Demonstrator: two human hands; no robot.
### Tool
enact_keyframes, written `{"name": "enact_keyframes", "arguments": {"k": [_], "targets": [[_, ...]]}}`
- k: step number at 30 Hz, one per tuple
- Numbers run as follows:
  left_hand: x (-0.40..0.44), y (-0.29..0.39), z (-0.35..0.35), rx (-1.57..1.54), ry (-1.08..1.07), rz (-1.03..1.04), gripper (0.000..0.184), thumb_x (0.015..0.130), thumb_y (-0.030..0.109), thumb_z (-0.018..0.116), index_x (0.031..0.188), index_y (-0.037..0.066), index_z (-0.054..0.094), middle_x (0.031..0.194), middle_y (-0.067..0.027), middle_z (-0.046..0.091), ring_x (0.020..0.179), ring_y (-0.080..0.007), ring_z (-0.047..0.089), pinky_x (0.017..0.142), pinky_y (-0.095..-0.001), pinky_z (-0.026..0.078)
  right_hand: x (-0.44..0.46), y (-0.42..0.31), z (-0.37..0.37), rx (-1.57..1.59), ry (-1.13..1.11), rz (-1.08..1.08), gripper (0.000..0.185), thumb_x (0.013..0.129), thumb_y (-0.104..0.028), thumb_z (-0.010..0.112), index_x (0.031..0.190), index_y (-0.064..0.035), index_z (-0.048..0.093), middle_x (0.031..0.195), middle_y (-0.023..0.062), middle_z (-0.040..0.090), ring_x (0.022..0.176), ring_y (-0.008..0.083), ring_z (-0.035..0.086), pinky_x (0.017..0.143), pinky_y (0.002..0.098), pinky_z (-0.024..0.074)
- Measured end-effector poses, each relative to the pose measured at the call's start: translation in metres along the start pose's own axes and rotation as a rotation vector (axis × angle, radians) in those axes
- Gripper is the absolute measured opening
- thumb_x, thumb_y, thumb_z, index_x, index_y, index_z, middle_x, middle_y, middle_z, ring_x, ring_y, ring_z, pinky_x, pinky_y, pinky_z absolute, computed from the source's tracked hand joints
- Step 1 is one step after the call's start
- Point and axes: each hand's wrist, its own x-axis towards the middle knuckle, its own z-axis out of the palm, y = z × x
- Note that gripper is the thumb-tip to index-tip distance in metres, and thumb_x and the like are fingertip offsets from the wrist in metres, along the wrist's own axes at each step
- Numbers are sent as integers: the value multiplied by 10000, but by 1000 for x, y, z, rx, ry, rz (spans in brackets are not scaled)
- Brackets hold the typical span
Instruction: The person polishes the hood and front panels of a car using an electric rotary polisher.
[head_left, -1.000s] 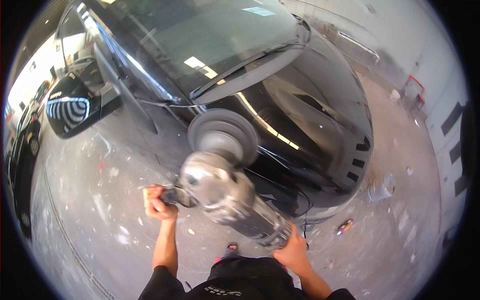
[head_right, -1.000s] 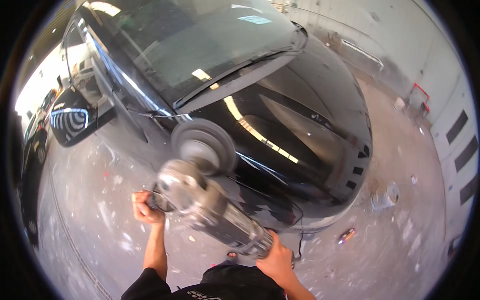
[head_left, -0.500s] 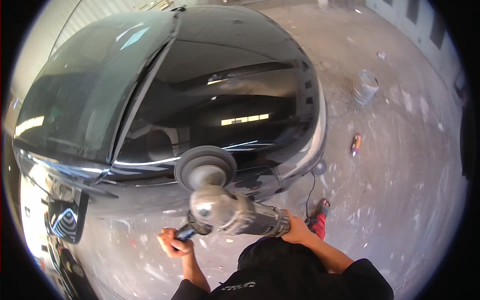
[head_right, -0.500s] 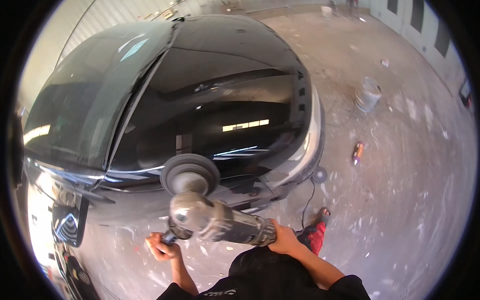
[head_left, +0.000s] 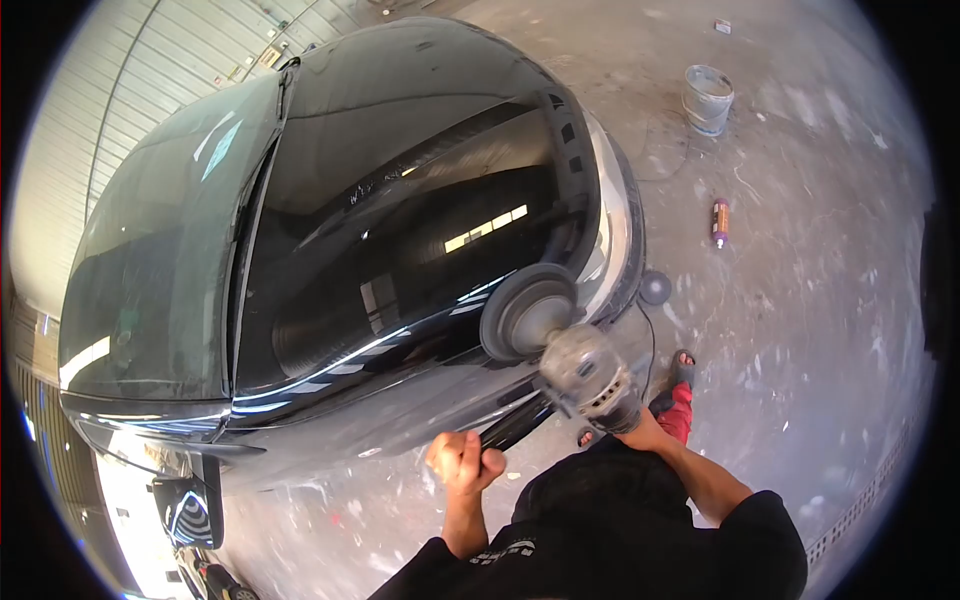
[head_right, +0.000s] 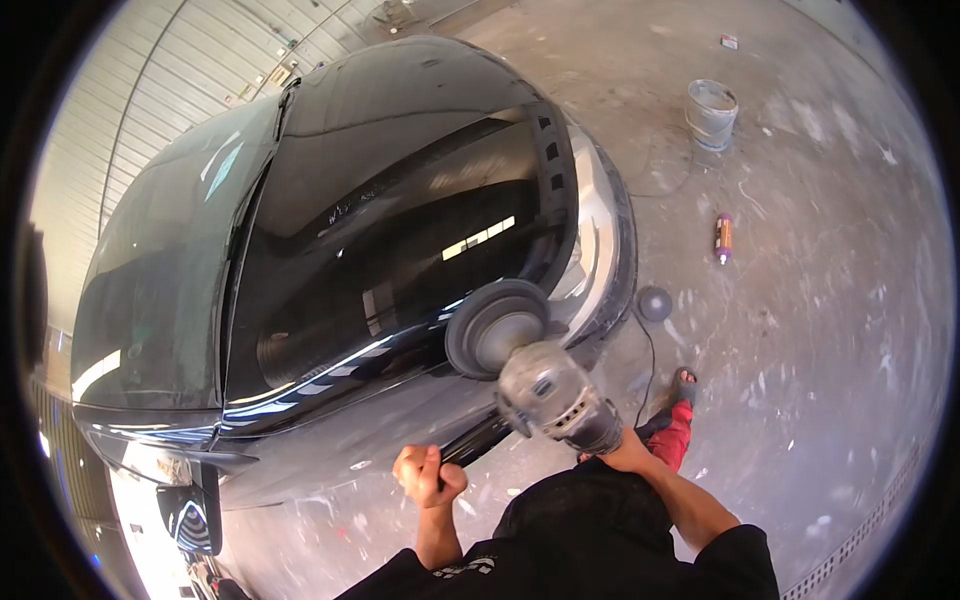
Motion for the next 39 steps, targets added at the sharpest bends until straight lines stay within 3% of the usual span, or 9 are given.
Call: {"name": "enact_keyframes", "arguments": {"k": [2, 6, 13, 20, 21, 25, 28, 36, 39], "targets": [[-26, -13, -22, -8, 80, -9, 249, 780, -11, 485, 999, -50, 596, 740, -135, 547, 536, -240, 504, 497, -359, 411, 5, 41, 8, -264, -54, -203, 444, 774, -90, 735, 1196, -56, 605, 1022, 161, 702, 941, 310, 689, 861, 411, 525], [-70, -48, -72, 29, 283, -115, 226, 901, 69, 422, 912, -86, 587, 749, -175, 552, 644, -264, 514, 574, -393, 430, 15, -12, 46, -336, -27, -24, 669, 690, -168, 740, 1300, -104, 472, 1034, 216, 667, 1005, 424, 632, 856, 458, 507], [-109, -45, -124, 317, 288, -479, 389, 1031, 208, 396, 866, -76, 604, 836, -191, 601, 764, -294, 577, 695, -413, 476, 38, -29, 80, -363, -97, -168, 641, 717, -162, 734, 1300, -107, 474, 1077, 201, 662, 1008, 403, 639, 849, 469, 508], [-77, -1, -54, 49, 160, -435, 330, 996, 177, 443, 929, -95, 618, 918, -233, 625, 732, -320, 618, 640, -428, 539, 28, -15, 0, -269, -169, -41, 641, 740, -203, 748, 1311, -108, 472, 1100, 183, 667, 1037, 371, 646, 868, 433, 511], [-55, 12, -41, 111, 86, -438, 308, 988, 144, 440, 902, -87, 624, 855, -210, 618, 785, -338, 605, 675, -425, 510, 27, -10, -16, -255, -169, -21, 648, 740, -212, 751, 1313, -107, 468, 1105, 183, 667, 1040, 366, 647, 876, 428, 510], [-20, 38, 15, -6, 24, -304, 226, 917, 69, 476, 903, -91, 635, 694, -171, 547, 547, -252, 483, 496, -356, 361, 22, -1, -81, -270, -131, 39, 654, 753, -202, 754, 1324, -91, 453, 1116, 190, 665, 1062, 389, 636, 905, 428, 502], [13, 68, 51, -29, -74, -276, 205, 870, 33, 509, 920, -119, 637, 683, -166, 550, 518, -248, 477, 475, -355, 349, 25, 1, -134, -245, -175, 98, 653, 765, -181, 755, 1332, -81, 447, 1117, 186, 670, 1088, 364, 633, 930, 412, 494], [125, 114, 140, 104, -198, -394, 224, 760, 16, 572, 942, -69, 671, 636, -91, 518, 479, -237, 483, 437, -341, 365, 70, -36, -268, -271, -457, 269, 529, 752, -128, 735, 1249, -44, 574, 1121, 155, 684, 1063, 283, 637, 944, 379, 486], [173, 115, 170, 112, -260, -533, 198, 793, -11, 585, 956, -52, 689, 661, -110, 558, 503, -240, 504, 466, -348, 363, 89, -69, -300, -200, -348, 311, 503, 728, -110, 730, 1213, -41, 615, 1113, 148, 689, 1042, 262, 639, 933, 375, 490]]}}
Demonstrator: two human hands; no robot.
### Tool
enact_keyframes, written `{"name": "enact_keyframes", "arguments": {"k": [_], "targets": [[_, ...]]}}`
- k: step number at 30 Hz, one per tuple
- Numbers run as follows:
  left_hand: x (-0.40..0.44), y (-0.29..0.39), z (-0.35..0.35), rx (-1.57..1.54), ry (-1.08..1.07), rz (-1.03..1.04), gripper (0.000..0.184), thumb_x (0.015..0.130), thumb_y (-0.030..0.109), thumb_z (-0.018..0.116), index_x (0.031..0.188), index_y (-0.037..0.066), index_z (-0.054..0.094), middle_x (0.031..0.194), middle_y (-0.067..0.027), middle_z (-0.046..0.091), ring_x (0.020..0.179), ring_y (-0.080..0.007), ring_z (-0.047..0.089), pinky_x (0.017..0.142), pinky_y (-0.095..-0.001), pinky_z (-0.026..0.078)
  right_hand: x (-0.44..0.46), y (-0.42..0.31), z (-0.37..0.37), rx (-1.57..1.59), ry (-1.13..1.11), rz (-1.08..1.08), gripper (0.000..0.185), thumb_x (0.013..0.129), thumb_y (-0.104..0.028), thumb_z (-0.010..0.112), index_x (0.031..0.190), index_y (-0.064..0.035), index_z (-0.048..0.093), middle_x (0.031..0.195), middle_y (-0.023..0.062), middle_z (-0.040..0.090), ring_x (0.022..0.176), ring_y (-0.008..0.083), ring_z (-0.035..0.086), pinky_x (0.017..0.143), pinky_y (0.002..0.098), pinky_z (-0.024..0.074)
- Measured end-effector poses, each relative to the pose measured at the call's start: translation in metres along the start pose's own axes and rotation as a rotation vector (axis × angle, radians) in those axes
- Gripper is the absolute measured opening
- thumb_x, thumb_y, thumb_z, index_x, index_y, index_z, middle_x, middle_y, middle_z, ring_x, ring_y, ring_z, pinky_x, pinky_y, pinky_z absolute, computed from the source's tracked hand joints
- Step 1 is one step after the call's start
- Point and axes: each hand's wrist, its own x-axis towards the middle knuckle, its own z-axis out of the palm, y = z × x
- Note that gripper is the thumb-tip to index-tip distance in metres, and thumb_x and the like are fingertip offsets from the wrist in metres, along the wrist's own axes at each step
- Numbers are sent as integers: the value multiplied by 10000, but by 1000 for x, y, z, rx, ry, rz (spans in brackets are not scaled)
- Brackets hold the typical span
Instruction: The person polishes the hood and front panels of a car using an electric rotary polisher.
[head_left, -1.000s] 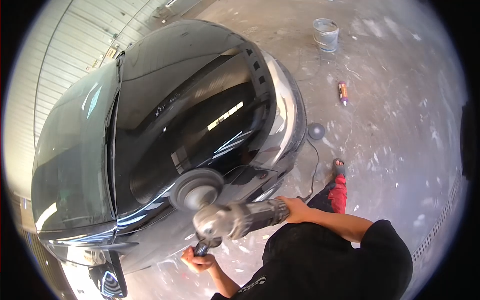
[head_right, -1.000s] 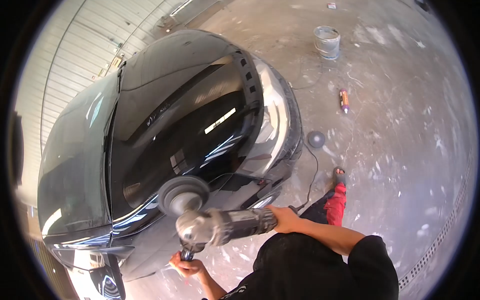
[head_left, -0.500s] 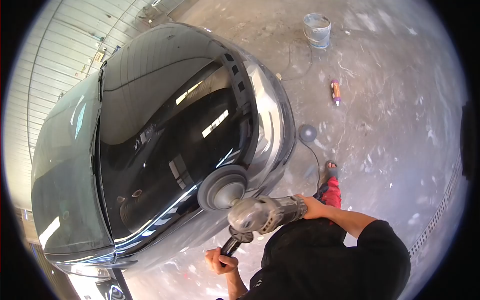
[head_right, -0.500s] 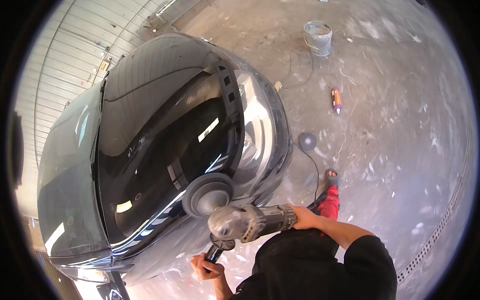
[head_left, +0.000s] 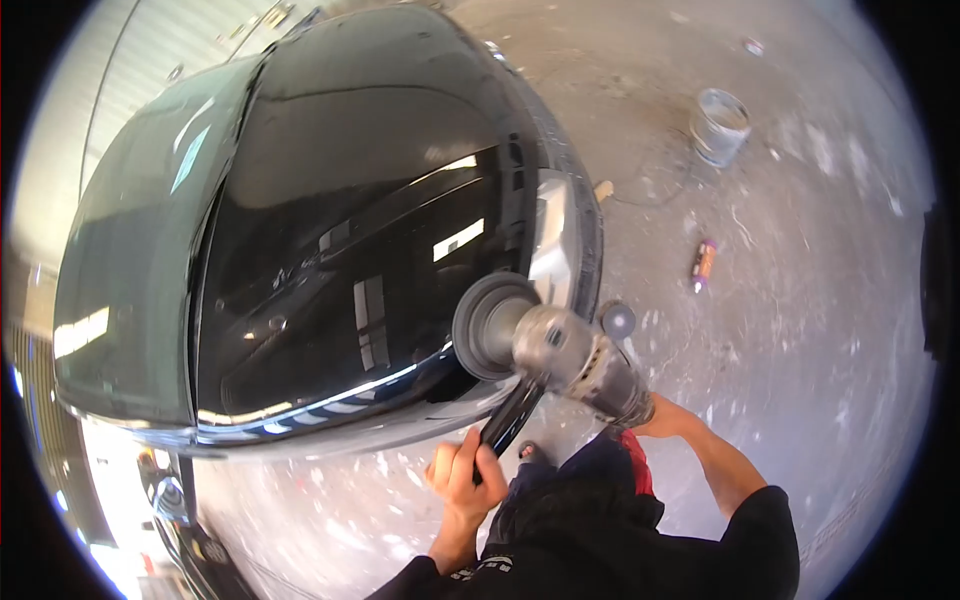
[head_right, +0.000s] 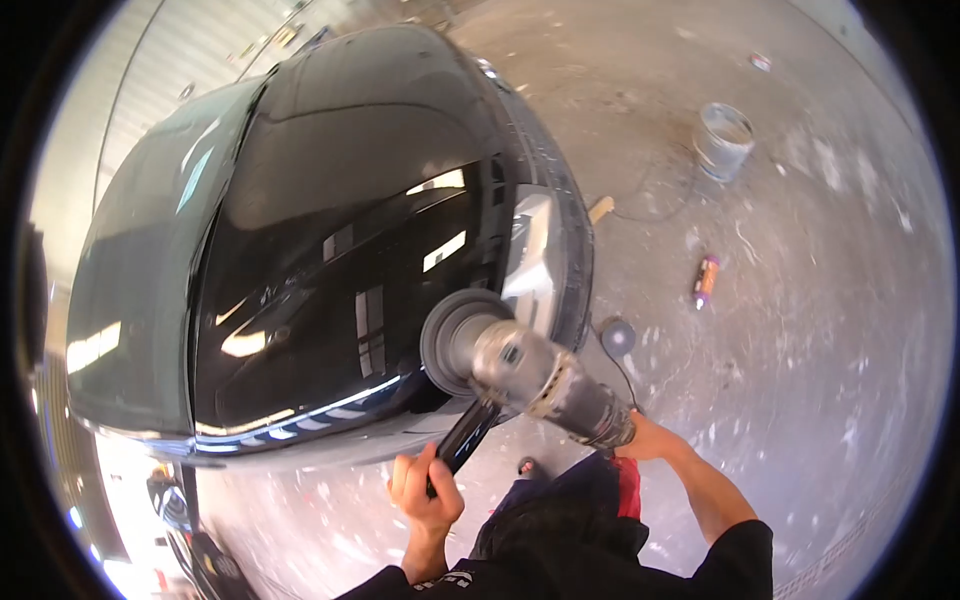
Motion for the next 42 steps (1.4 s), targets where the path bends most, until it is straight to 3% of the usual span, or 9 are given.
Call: {"name": "enact_keyframes", "arguments": {"k": [2, 16, 18, 22, 27, 30, 36, 39, 42], "targets": [[25, 8, 7, -35, -24, -77, 180, 804, 4, 622, 967, -31, 692, 675, -99, 561, 508, -234, 521, 469, -340, 389, -3, -57, -30, -50, -75, 387, 502, 706, -105, 737, 1193, -42, 632, 1104, 143, 697, 1014, 232, 647, 909, 370, 505], [-87, -82, -71, -76, 371, -72, 250, 686, 1, 604, 922, -27, 684, 736, -80, 566, 506, -207, 546, 458, -300, 438, -22, -66, 68, -472, -52, 15, 397, 727, -197, 750, 1092, -52, 690, 1104, 172, 707, 1072, 253, 679, 911, 367, 527], [-105, -113, -91, -101, 451, -137, 152, 716, -10, 572, 841, -31, 657, 708, -92, 558, 484, -210, 525, 453, -324, 413, -20, -97, 107, -357, 12, 301, 463, 738, -215, 756, 1159, -53, 654, 1090, 168, 710, 1060, 257, 685, 900, 366, 531], [-122, -164, -137, -137, 633, -118, 127, 822, -12, 508, 729, -70, 570, 659, -142, 548, 505, -209, 519, 457, -311, 406, -15, -109, 166, -404, 58, -30, 670, 741, -250, 761, 1326, -55, 498, 1057, 204, 702, 1047, 335, 678, 884, 396, 536], [-125, -231, -218, -46, 842, -388, 370, 991, 181, 481, 708, -57, 498, 682, -105, 497, 627, -180, 475, 615, -320, 405, 22, -230, 252, -639, -43, 25, 712, 741, -333, 733, 1293, -3, 428, 958, 287, 680, 944, 459, 651, 838, 510, 524], [-123, -267, -260, -32, 927, -589, 310, 1000, 63, 442, 718, -58, 492, 720, -76, 481, 717, -151, 455, 719, -303, 391, 36, -282, 282, -640, -121, -60, 708, 743, -329, 731, 1283, 13, 428, 952, 306, 673, 952, 465, 646, 838, 520, 518], [-66, -211, -249, 90, 832, -538, 249, 942, 10, 470, 709, -63, 517, 704, -81, 501, 659, -158, 466, 647, -325, 413, 6, -266, 250, -534, -100, 56, 757, 727, -276, 732, 1368, 2, 440, 1029, 290, 673, 1006, 443, 651, 892, 463, 518], [-46, -182, -218, 15, 618, -162, 84, 780, -93, 573, 720, -35, 568, 663, -128, 580, 574, -219, 511, 576, -328, 437, -25, -240, 209, -484, -76, 53, 690, 712, -233, 734, 1325, -11, 509, 1024, 265, 686, 1021, 405, 669, 908, 425, 514], [-12, -159, -179, -131, 531, -24, 112, 695, -90, 649, 765, -7, 626, 681, -94, 606, 510, -183, 544, 437, -295, 416, -56, -205, 171, -365, 43, 262, 355, 710, -128, 742, 1038, -13, 673, 878, 98, 712, 830, 215, 690, 768, 360, 543]]}}
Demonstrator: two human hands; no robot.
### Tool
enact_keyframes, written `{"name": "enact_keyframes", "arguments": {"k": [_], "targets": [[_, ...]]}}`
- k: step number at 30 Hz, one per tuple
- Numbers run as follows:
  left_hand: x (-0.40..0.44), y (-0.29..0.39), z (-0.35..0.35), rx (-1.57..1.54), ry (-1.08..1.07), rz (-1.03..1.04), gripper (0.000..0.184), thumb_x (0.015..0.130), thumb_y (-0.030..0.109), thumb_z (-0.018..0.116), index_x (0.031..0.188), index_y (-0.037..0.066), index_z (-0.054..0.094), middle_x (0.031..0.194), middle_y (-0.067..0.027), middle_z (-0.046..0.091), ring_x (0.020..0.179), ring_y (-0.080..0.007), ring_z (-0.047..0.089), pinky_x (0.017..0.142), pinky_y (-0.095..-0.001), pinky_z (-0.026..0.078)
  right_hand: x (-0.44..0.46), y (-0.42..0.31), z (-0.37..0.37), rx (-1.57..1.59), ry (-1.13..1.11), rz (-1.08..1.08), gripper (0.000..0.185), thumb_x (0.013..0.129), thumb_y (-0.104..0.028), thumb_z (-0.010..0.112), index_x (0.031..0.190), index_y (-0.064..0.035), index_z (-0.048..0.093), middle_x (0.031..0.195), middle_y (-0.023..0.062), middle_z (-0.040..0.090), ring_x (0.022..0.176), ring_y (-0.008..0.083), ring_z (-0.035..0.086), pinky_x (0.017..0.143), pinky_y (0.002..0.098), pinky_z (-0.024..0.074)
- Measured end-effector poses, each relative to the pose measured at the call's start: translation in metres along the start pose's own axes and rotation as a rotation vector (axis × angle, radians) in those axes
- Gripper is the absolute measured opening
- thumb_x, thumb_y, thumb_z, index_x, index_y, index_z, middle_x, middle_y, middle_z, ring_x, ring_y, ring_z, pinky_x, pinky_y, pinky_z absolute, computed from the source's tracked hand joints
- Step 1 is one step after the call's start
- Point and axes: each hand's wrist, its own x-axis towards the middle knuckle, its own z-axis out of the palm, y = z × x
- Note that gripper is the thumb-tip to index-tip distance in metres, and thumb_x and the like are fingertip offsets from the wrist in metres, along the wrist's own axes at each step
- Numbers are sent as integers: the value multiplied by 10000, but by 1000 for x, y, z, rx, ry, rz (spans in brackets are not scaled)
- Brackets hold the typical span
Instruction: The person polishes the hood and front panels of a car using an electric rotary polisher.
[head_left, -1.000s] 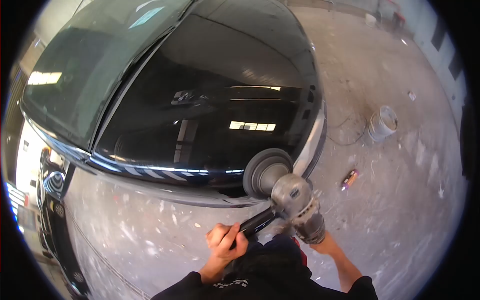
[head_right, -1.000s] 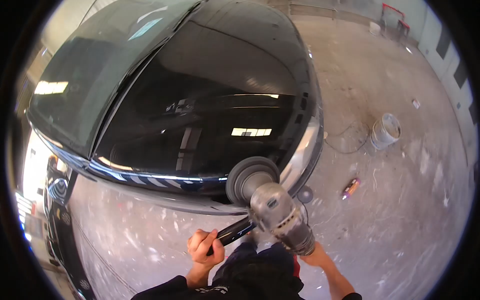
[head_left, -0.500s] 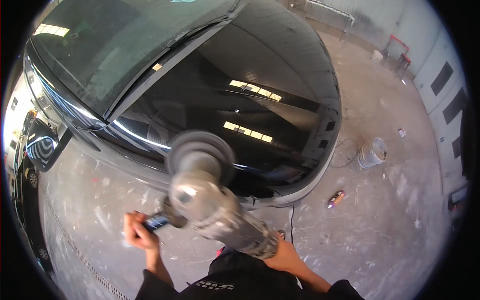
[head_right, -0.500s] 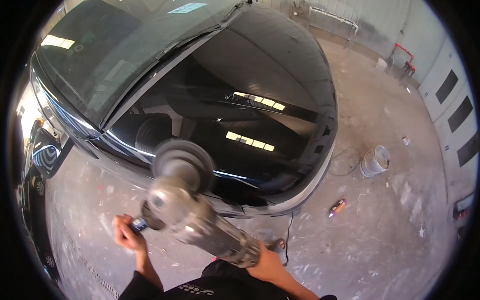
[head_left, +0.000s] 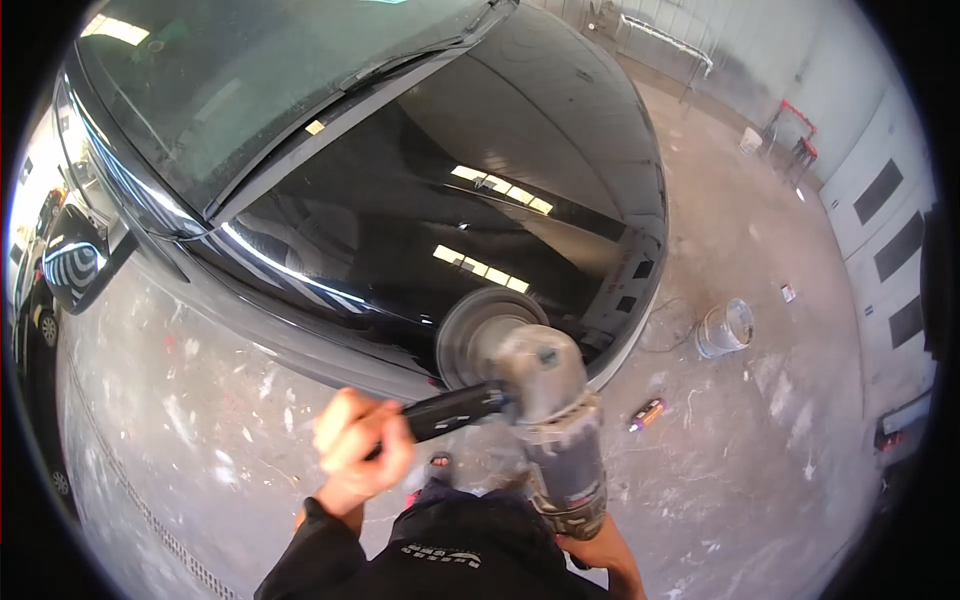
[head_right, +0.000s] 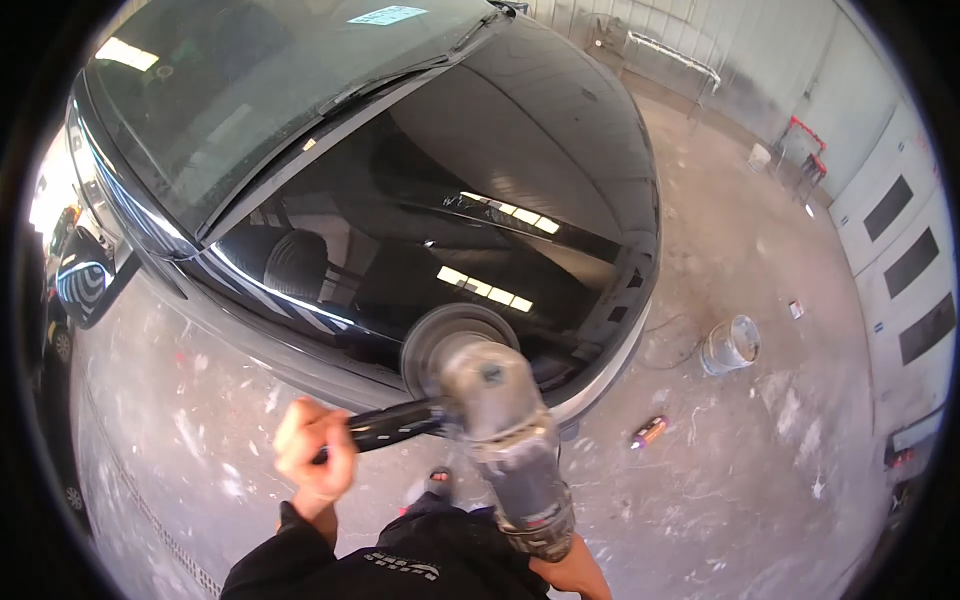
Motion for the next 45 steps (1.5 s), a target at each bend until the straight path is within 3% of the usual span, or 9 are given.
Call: {"name": "enact_keyframes", "arguments": {"k": [6, 8, 9, 12, 20, 25, 27, 35, 45], "targets": [[18, 4, 75, -162, 22, 340, 216, 715, 31, 773, 873, 43, 626, 942, -117, 661, 829, -268, 669, 644, -355, 573, -9, 16, -44, 190, -24, 194, 209, 657, 12, 739, 854, -34, 686, 754, 25, 663, 643, 128, 628, 598, 291, 508], [17, -5, 77, -165, 75, 368, 305, 694, 105, 845, 907, 56, 632, 960, -108, 661, 788, -239, 666, 601, -296, 551, 3, 18, -45, -126, 24, -143, 195, 652, 2, 737, 834, -36, 677, 752, 26, 666, 636, 119, 625, 592, 283, 511], [16, -7, 70, -138, 79, 366, 312, 687, 101, 850, 905, 59, 632, 936, -97, 653, 756, -222, 656, 572, -279, 532, -16, 0, -45, 121, -9, 189, 256, 772, -85, 591, 999, -74, 708, 846, 41, 631, 732, 184, 603, 631, 342, 499], [25, -22, 32, -55, 91, 329, 321, 671, 98, 857, 895, 66, 630, 844, -59, 616, 668, -178, 620, 500, -257, 480, -1, -24, -38, 9, -77, 186, 358, 719, -74, 620, 1067, -67, 700, 852, 42, 631, 758, 189, 614, 633, 339, 514], [20, -86, -102, 255, 278, 260, 246, 712, -73, 648, 790, 82, 473, 770, -100, 570, 555, -178, 523, 486, -314, 433, 34, -160, 18, -135, -105, -214, 268, 678, -91, 749, 926, -16, 681, 866, 49, 701, 831, 166, 673, 772, 331, 532], [12, -122, -164, 331, 492, 219, 189, 938, 41, 560, 782, 38, 454, 768, -133, 520, 650, -210, 449, 590, -356, 429, 67, -211, 62, -275, -180, -303, 458, 697, -123, 731, 1125, 2, 627, 1050, 146, 700, 936, 274, 690, 846, 381, 521], [12, -133, -187, 393, 563, 235, 182, 934, 5, 546, 771, 30, 468, 770, -126, 524, 668, -211, 446, 613, -352, 392, 82, -231, 77, -400, -227, -506, 692, 728, -252, 715, 1298, 18, 430, 950, 281, 682, 928, 465, 655, 829, 483, 523], [-21, -130, -197, 432, 586, 200, 131, 904, -10, 486, 776, 7, 509, 792, -111, 520, 649, -208, 434, 614, -360, 392, 76, -212, 86, -412, -219, -613, 702, 749, -259, 734, 1279, 25, 373, 859, 268, 668, 858, 497, 630, 743, 544, 518], [-40, -45, -75, 253, 297, 124, 94, 953, 62, 475, 871, 14, 475, 837, -149, 504, 618, -188, 421, 469, -282, 380, 15, -143, 4, -341, -79, -33, 457, 659, -171, 774, 1078, -9, 687, 1000, 166, 731, 982, 281, 705, 873, 378, 534]]}}
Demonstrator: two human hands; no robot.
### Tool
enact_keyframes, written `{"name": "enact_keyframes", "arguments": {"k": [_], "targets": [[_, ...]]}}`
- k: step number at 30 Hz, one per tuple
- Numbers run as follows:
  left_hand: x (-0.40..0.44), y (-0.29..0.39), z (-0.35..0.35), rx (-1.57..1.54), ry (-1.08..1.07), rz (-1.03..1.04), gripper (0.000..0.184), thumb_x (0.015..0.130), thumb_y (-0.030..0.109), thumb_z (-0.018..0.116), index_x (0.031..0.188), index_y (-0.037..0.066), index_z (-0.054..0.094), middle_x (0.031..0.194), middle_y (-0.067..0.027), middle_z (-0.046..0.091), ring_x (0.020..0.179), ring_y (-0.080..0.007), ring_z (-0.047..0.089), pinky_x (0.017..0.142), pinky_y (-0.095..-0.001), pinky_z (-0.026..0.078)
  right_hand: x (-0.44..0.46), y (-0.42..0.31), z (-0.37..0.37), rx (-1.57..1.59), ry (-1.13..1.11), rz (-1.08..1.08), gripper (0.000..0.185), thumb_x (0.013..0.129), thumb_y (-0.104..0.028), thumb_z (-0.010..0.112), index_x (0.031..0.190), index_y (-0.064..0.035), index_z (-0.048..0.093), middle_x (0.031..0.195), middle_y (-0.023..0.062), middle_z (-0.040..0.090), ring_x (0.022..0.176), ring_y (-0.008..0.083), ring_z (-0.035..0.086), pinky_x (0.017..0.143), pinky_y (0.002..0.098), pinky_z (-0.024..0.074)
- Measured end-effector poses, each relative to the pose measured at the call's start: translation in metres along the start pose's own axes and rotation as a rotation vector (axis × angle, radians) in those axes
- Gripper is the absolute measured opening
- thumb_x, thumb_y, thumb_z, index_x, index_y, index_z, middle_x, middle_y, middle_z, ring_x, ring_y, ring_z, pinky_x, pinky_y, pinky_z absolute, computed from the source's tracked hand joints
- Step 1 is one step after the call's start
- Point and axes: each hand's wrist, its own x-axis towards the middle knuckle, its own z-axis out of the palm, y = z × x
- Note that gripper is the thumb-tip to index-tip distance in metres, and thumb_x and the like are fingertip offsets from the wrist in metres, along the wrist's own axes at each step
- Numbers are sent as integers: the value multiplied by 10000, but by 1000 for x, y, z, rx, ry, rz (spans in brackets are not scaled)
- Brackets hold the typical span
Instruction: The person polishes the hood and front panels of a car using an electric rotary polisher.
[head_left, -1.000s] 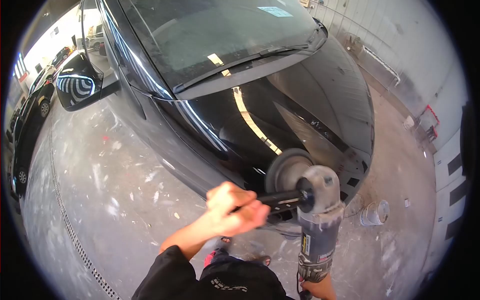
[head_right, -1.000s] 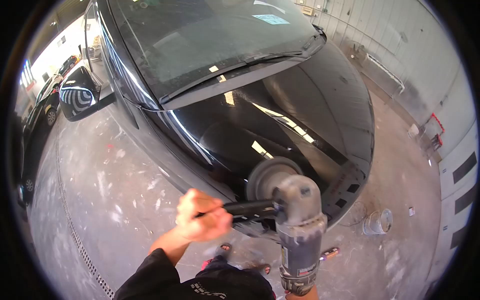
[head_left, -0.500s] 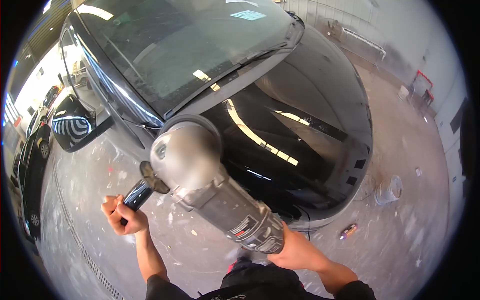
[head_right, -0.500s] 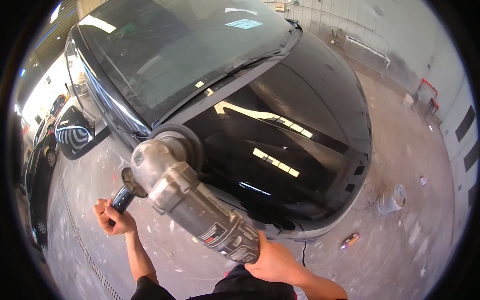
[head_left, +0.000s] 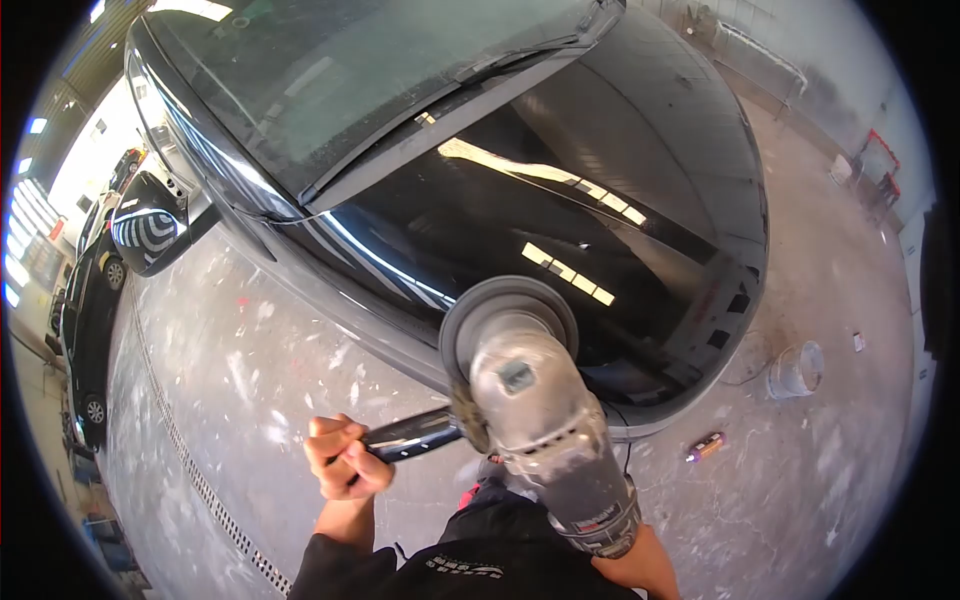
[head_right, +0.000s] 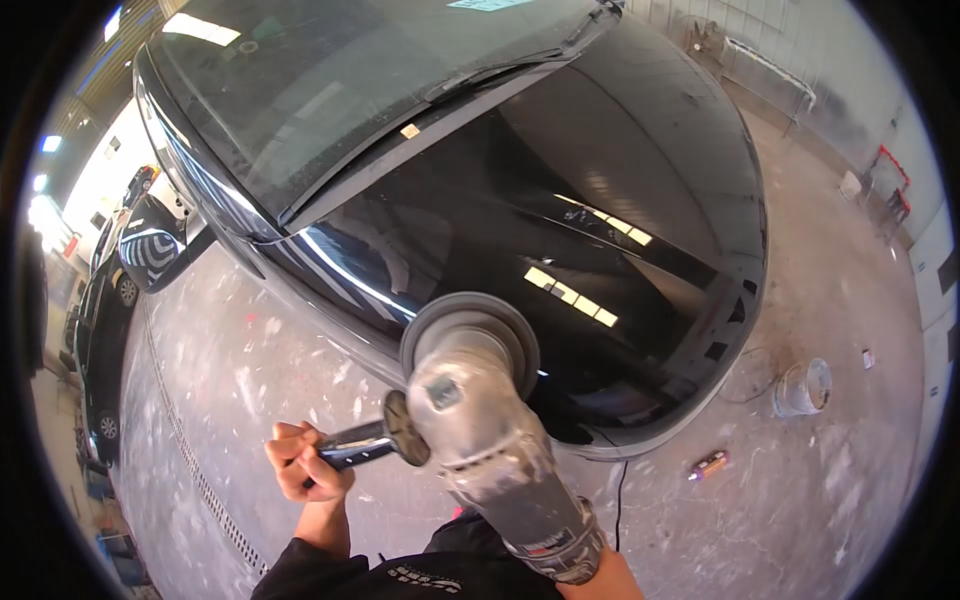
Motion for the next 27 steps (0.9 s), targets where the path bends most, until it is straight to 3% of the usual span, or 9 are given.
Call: {"name": "enact_keyframes", "arguments": {"k": [1, 3, 9, 11, 14, 16, 21, 24, 27], "targets": [[-1, 11, 6, -11, -67, 19, 43, 936, 34, 470, 897, 19, 471, 846, -152, 498, 612, -183, 412, 459, -280, 379, 3, 26, 1, 5, -5, -1, 457, 659, -171, 774, 1078, -9, 687, 1000, 166, 731, 982, 281, 705, 873, 378, 534], [-6, 32, 22, -56, -140, 25, 26, 912, 7, 479, 893, 23, 473, 843, -157, 495, 611, -182, 407, 446, -276, 368, 14, 84, 2, -311, -246, 371, 327, 757, -136, 651, 1075, -95, 718, 1062, 168, 712, 917, 306, 694, 731, 383, 536], [-10, 88, 87, -159, -335, 90, 161, 828, 2, 593, 945, 64, 503, 872, -140, 540, 602, -179, 445, 454, -282, 388, 5, 183, -32, 137, -167, 243, 315, 685, -99, 696, 995, -38, 701, 947, 114, 715, 862, 223, 686, 750, 351, 541], [-13, 104, 117, -149, -292, 140, 236, 692, 24, 698, 853, 73, 533, 825, -94, 596, 566, -182, 508, 475, -285, 432, 1, 211, -41, 311, -136, 190, 315, 657, -84, 714, 963, -16, 694, 900, 92, 716, 841, 189, 683, 757, 337, 543], [-14, 127, 164, -207, -298, 153, 228, 657, 11, 712, 812, 61, 552, 779, -100, 610, 535, -191, 513, 494, -303, 439, 2, 249, -53, 361, -58, 137, 290, 634, -55, 715, 919, -13, 687, 852, 67, 707, 796, 155, 670, 722, 324, 542], [-13, 139, 193, -237, -310, 157, 227, 646, -6, 703, 807, 55, 554, 768, -108, 609, 534, -196, 512, 499, -309, 434, 4, 246, -63, 509, 68, -21, 259, 607, 0, 702, 864, -29, 686, 810, 53, 695, 728, 141, 657, 645, 315, 537], [2, 138, 237, -296, -299, 156, 244, 639, -15, 747, 815, 29, 584, 748, -105, 599, 521, -191, 519, 464, -278, 420, 9, 230, -114, 379, 9, 132, 227, 601, 34, 692, 817, -33, 674, 786, 46, 684, 699, 140, 651, 606, 299, 527], [20, 118, 237, -253, -275, 112, 219, 663, -51, 716, 777, 43, 556, 763, -98, 587, 533, -183, 511, 461, -284, 407, 27, 192, -137, 381, -47, 193, 243, 602, 32, 696, 833, -38, 668, 779, 34, 679, 689, 124, 643, 588, 284, 517], [36, 91, 228, -205, -208, 85, 252, 625, -49, 732, 768, 40, 545, 756, -80, 587, 515, -185, 490, 433, -278, 361, 42, 163, -154, 342, -91, 118, 332, 646, -45, 722, 969, -26, 650, 825, 74, 698, 749, 184, 678, 662, 339, 544]]}}
